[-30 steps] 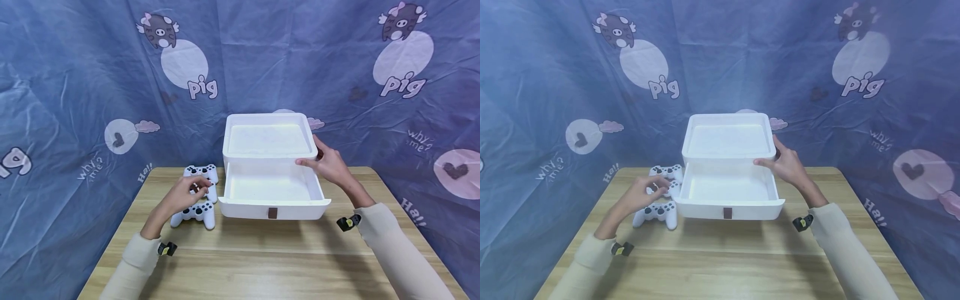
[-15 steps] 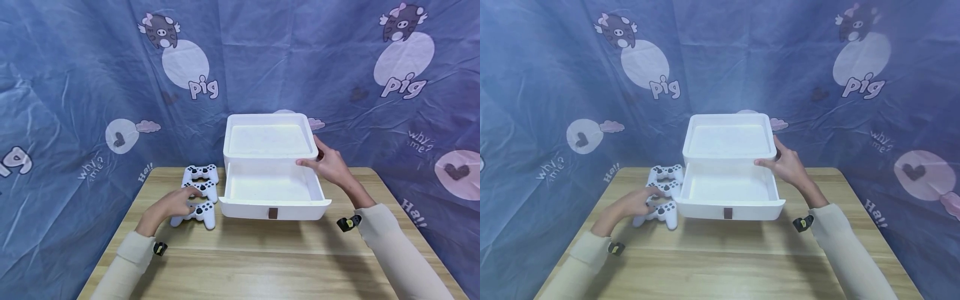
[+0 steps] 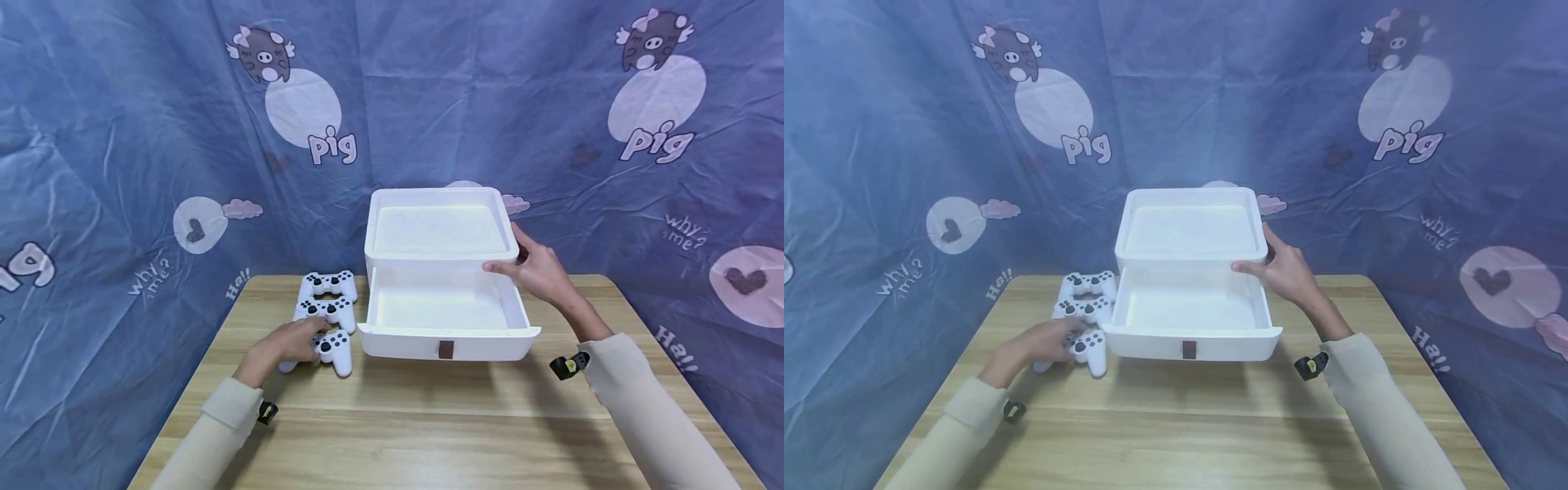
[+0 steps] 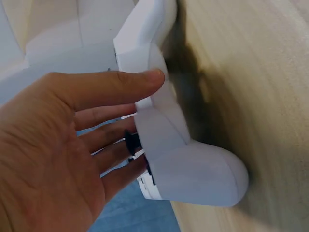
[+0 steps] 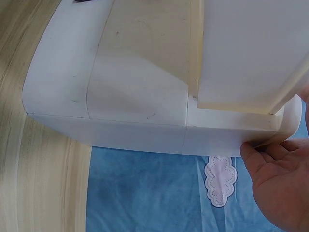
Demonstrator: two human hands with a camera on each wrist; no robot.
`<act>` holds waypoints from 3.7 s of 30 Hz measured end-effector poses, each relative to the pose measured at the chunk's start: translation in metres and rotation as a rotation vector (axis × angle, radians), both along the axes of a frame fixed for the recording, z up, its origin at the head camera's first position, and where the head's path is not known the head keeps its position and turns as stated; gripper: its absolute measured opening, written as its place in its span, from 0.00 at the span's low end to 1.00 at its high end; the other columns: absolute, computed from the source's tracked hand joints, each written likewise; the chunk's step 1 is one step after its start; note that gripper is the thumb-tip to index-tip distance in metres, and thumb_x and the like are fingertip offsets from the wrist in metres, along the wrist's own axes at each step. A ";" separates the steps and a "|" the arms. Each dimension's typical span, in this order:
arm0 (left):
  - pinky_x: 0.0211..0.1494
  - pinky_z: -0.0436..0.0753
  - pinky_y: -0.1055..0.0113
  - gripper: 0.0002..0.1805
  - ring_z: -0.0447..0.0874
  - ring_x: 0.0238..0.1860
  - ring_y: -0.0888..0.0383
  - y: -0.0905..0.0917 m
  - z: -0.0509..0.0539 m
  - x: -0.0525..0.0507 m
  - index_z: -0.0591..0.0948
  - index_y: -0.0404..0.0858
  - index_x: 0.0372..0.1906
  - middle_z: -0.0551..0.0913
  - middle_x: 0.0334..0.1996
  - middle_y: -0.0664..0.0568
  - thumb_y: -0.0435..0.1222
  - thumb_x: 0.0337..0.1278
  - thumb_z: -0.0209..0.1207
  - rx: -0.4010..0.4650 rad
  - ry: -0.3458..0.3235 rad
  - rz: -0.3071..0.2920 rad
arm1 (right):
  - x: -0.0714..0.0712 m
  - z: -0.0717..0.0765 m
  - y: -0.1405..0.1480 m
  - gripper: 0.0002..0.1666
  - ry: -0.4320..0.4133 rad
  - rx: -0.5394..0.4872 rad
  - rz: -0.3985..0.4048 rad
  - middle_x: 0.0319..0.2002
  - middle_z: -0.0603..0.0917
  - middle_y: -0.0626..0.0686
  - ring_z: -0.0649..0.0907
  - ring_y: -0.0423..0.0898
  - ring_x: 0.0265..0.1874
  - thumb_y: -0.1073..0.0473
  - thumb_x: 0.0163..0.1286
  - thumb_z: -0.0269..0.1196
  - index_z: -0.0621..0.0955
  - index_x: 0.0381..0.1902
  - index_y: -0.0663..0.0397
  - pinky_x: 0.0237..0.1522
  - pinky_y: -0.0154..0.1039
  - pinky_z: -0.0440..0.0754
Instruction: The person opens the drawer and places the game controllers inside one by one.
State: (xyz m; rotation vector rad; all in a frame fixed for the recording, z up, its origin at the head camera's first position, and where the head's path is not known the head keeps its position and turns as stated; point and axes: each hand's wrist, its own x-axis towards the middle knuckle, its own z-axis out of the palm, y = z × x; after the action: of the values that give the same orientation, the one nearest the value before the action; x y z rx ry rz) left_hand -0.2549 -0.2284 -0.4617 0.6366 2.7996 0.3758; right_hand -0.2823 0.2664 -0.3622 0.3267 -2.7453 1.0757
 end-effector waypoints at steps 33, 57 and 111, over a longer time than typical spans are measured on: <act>0.50 0.84 0.54 0.31 0.85 0.46 0.54 -0.001 -0.013 -0.007 0.88 0.40 0.60 0.88 0.55 0.47 0.32 0.44 0.81 -0.042 0.067 -0.081 | 0.004 0.001 -0.002 0.70 0.000 0.015 -0.013 0.65 0.83 0.70 0.87 0.64 0.59 0.30 0.64 0.74 0.48 0.88 0.47 0.55 0.61 0.86; 0.36 0.79 0.68 0.33 0.72 0.28 0.62 -0.001 0.049 -0.015 0.87 0.31 0.60 0.89 0.34 0.48 0.29 0.40 0.77 0.028 0.100 -0.186 | 0.002 0.002 -0.002 0.69 0.015 0.017 -0.006 0.63 0.83 0.71 0.87 0.64 0.57 0.32 0.65 0.74 0.49 0.87 0.50 0.53 0.59 0.86; 0.29 0.72 0.65 0.34 0.62 0.17 0.65 0.020 0.195 0.003 0.81 0.38 0.71 0.68 0.18 0.60 0.33 0.54 0.69 0.015 0.137 -0.167 | 0.002 0.002 -0.002 0.66 0.044 0.035 -0.004 0.60 0.85 0.70 0.88 0.61 0.51 0.33 0.66 0.74 0.51 0.88 0.46 0.49 0.55 0.85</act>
State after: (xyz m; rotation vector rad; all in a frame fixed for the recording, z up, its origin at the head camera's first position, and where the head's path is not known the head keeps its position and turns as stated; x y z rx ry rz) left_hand -0.2520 -0.2082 -0.2672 0.9244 2.8456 0.3319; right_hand -0.2804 0.2640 -0.3597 0.3450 -2.7276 1.0088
